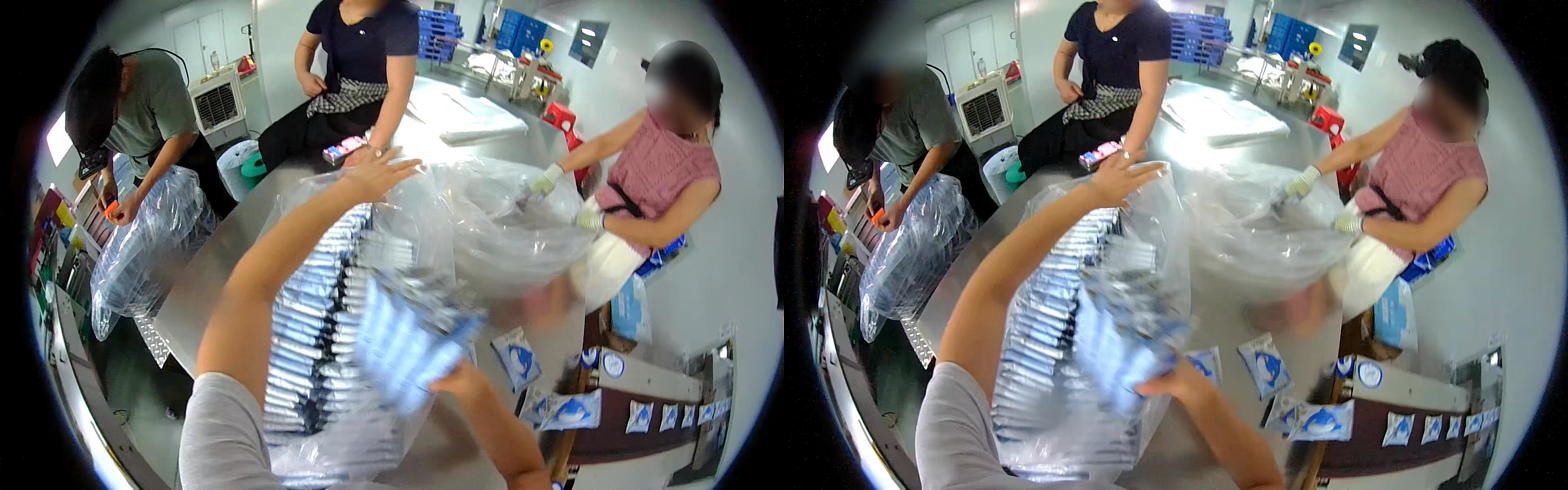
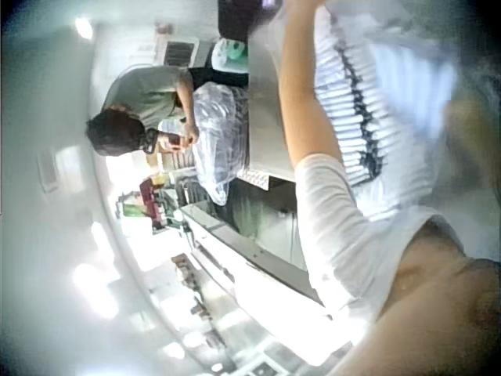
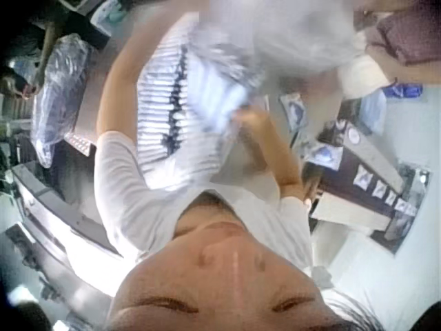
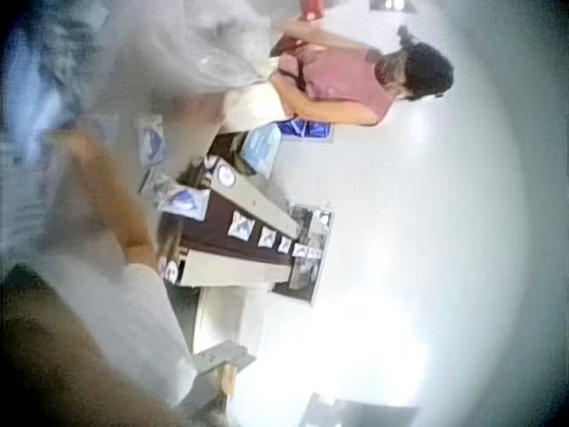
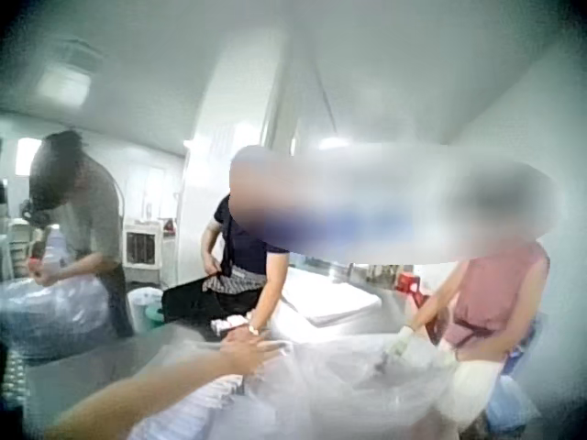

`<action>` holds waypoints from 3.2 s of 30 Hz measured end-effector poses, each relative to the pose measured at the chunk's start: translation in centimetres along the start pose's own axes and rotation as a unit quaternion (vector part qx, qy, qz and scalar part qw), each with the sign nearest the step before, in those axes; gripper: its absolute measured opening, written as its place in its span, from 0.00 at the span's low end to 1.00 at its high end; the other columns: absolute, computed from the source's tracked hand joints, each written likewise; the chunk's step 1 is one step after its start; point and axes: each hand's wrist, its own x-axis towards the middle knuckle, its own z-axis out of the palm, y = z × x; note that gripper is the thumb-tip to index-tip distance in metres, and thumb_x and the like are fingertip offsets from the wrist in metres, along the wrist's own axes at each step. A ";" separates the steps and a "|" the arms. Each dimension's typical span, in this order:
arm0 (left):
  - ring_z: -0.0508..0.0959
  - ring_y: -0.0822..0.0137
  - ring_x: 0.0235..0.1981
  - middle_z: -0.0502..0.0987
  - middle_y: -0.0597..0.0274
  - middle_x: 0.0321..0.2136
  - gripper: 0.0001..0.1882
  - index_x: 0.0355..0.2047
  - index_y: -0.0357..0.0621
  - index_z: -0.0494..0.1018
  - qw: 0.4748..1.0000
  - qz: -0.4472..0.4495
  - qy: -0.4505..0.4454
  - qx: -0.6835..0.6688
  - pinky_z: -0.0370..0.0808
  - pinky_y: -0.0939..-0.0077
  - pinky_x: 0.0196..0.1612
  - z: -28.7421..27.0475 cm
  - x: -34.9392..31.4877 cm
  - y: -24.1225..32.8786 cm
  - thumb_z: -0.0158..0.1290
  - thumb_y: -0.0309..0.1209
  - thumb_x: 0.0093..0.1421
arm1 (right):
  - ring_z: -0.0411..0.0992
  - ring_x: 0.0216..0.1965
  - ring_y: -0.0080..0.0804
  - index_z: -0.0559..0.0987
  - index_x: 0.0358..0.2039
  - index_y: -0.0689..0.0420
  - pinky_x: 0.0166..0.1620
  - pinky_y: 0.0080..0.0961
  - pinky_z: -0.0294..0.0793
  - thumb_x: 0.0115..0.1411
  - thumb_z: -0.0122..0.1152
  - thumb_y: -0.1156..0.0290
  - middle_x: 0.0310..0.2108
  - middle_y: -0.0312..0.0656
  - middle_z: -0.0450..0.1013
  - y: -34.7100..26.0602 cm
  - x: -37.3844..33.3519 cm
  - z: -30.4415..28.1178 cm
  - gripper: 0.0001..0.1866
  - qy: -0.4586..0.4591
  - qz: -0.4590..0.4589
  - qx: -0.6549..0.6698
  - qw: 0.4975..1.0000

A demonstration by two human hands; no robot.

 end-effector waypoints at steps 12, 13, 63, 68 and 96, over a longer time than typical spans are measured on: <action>0.80 0.54 0.28 0.78 0.56 0.28 0.30 0.59 0.62 0.58 0.988 0.055 0.108 -0.094 0.76 0.65 0.30 -2.2 4.9 -8.1 0.46 0.28 0.54 | 0.66 0.49 0.41 0.65 0.50 0.57 0.47 0.37 0.65 0.33 0.74 0.65 0.46 0.46 0.68 -2.1 30.1 -6.5 0.41 0.166 -0.137 -0.733 0.645; 0.80 0.54 0.29 0.78 0.55 0.26 0.27 0.56 0.59 0.61 0.980 0.075 0.154 -0.100 0.76 0.63 0.30 -1.8 5.3 -6.9 0.47 0.27 0.54 | 0.64 0.51 0.42 0.65 0.50 0.58 0.48 0.41 0.64 0.32 0.73 0.66 0.46 0.48 0.67 -1.5 30.9 -6.7 0.42 0.094 -0.125 -0.814 0.559; 0.64 0.73 0.26 0.64 0.62 0.29 0.08 0.35 0.39 0.64 0.569 -0.510 0.246 -0.596 0.64 0.80 0.32 -18.7 -34.9 48.6 0.38 0.30 0.65 | 0.70 0.46 0.27 0.74 0.45 0.57 0.50 0.25 0.67 0.55 0.57 0.73 0.45 0.40 0.72 -8.2 -29.0 -12.2 0.15 0.022 0.026 -0.534 0.845; 0.72 0.71 0.34 0.72 0.62 0.34 0.07 0.40 0.39 0.69 0.457 -0.363 0.044 -0.811 0.70 0.76 0.40 -18.6 -26.1 51.7 0.46 0.27 0.62 | 0.67 0.52 0.32 0.70 0.53 0.59 0.55 0.29 0.65 0.50 0.64 0.71 0.49 0.41 0.70 -16.4 -26.6 -23.2 0.28 0.005 0.118 -0.541 0.833; 0.76 0.62 0.45 0.73 0.54 0.44 0.43 0.51 0.38 0.58 0.368 -0.246 0.017 -0.897 0.73 0.68 0.49 -15.8 -20.6 51.6 0.70 0.25 0.36 | 0.59 0.56 0.41 0.49 0.60 0.62 0.60 0.36 0.56 0.34 0.75 0.62 0.54 0.51 0.58 11.2 -29.1 0.0 0.57 0.216 -0.076 -0.236 0.944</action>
